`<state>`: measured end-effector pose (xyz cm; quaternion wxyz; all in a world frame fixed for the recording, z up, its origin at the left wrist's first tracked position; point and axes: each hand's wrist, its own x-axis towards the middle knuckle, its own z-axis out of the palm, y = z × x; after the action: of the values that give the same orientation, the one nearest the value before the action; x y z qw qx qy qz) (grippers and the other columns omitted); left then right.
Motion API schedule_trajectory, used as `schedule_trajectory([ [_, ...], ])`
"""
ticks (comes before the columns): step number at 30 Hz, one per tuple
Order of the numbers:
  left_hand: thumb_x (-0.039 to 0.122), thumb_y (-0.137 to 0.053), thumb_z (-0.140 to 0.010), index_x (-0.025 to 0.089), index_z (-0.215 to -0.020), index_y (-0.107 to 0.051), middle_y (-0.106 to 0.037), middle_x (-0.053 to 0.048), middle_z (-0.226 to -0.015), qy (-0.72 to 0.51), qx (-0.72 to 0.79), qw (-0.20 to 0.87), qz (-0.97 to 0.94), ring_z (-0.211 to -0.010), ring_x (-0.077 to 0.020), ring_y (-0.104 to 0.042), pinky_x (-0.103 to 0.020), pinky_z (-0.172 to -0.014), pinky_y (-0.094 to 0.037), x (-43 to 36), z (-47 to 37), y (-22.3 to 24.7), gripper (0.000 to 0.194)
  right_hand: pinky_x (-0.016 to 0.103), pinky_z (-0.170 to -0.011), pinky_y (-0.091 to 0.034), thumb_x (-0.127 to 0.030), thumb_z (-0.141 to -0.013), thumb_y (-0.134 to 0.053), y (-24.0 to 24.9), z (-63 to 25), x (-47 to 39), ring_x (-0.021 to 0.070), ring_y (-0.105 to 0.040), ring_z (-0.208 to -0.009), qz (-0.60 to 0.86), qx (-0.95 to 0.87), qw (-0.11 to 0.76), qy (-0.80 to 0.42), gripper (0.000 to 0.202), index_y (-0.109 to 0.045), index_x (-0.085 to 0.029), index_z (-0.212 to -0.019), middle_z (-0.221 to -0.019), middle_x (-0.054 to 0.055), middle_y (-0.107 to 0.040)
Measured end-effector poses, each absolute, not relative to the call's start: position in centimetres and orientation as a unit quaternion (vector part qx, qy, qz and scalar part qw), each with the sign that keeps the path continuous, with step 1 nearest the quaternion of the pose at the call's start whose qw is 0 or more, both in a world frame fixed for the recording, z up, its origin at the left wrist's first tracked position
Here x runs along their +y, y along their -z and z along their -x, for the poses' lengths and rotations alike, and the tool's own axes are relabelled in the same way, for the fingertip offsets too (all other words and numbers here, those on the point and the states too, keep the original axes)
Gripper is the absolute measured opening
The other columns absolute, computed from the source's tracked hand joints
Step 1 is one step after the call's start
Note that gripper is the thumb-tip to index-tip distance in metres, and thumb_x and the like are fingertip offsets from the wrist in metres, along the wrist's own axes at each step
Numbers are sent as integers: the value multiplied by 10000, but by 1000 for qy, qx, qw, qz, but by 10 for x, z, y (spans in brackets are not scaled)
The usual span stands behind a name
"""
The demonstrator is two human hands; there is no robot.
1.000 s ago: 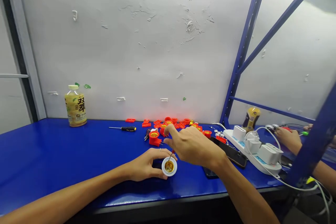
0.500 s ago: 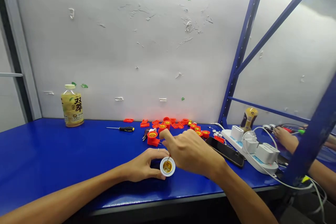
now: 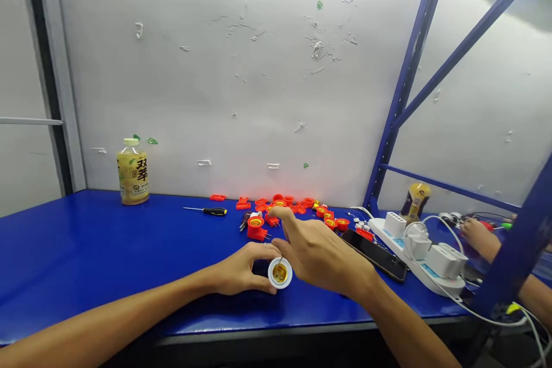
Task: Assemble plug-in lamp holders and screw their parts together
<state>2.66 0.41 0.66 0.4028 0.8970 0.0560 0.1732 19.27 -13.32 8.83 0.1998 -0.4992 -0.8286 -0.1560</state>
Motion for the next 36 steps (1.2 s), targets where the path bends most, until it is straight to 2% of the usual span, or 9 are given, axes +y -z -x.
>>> schedule_trajectory([
  [2,454,-810,-747,189,-1047,-737,-715,-36,-1023,-179,55,396,-899,-971,-228,-611,-336,-922,-465,4,-26,-8,407,237,-553,-340,-250,-1009,-492,-90,-193,-135,165,-646,-714,494,-835,204,131,404,-350,-166,-1377,-864,35,-680],
  [6,529,-830,-692,233,-1018,-758,-637,-57,-1191,-189,89,348,-914,-1111,-272,-536,-405,-1044,-395,4,-25,-8,446,270,-494,-260,-303,-1057,-365,-89,-192,-133,177,-595,-550,543,-800,165,192,307,-433,-113,-1288,-654,11,-621],
  [9,559,-847,-648,252,-975,-769,-530,-55,-1284,-198,107,322,-920,-1176,-277,-464,-396,-1087,-355,5,-24,-7,456,277,-483,-223,-305,-1052,-363,-88,-195,-130,171,-553,-484,573,-777,157,206,284,-454,-120,-1248,-587,-13,-581],
  [13,572,-834,-658,226,-891,-769,-540,-42,-1096,-214,87,327,-916,-1064,-231,-499,-333,-1004,-409,6,-25,-7,422,258,-506,-266,-192,-981,-465,-92,-201,-133,150,-569,-578,528,-815,191,142,394,-345,-168,-1355,-769,-4,-647],
  [16,578,-837,-649,229,-901,-770,-547,-36,-1088,-221,93,325,-915,-1052,-233,-508,-333,-987,-417,6,-25,-6,435,260,-524,-299,-184,-980,-437,-95,-201,-136,146,-571,-620,507,-834,185,118,367,-355,-159,-1336,-875,27,-662],
  [20,561,-849,-641,238,-937,-763,-561,-41,-1112,-228,104,316,-915,-1069,-244,-508,-344,-998,-412,8,-25,-4,446,292,-490,-213,-277,-1044,-336,-93,-197,-136,168,-525,-503,543,-806,144,187,299,-422,-131,-1290,-642,-3,-599],
  [22,554,-852,-642,242,-940,-762,-570,-40,-1123,-228,102,311,-917,-1067,-242,-512,-342,-994,-407,8,-24,-4,440,290,-481,-189,-278,-1045,-349,-92,-196,-133,166,-516,-479,556,-794,151,193,291,-424,-144,-1293,-605,-18,-581],
  [28,575,-818,-686,229,-906,-769,-666,-27,-998,-217,103,302,-923,-1004,-241,-533,-392,-1037,-322,5,-23,-8,413,258,-572,-342,-143,-959,-504,-93,-198,-133,158,-621,-706,481,-844,211,111,412,-355,-168,-1342,-918,30,-671],
  [36,634,-785,-688,212,-888,-760,-655,-9,-921,-240,92,294,-921,-924,-209,-511,-340,-899,-341,6,-25,-7,467,297,-747,-499,-142,-960,-520,-87,-201,-131,178,-646,-897,430,-865,253,42,336,-463,-156,-1291,-1172,95,-627],
])
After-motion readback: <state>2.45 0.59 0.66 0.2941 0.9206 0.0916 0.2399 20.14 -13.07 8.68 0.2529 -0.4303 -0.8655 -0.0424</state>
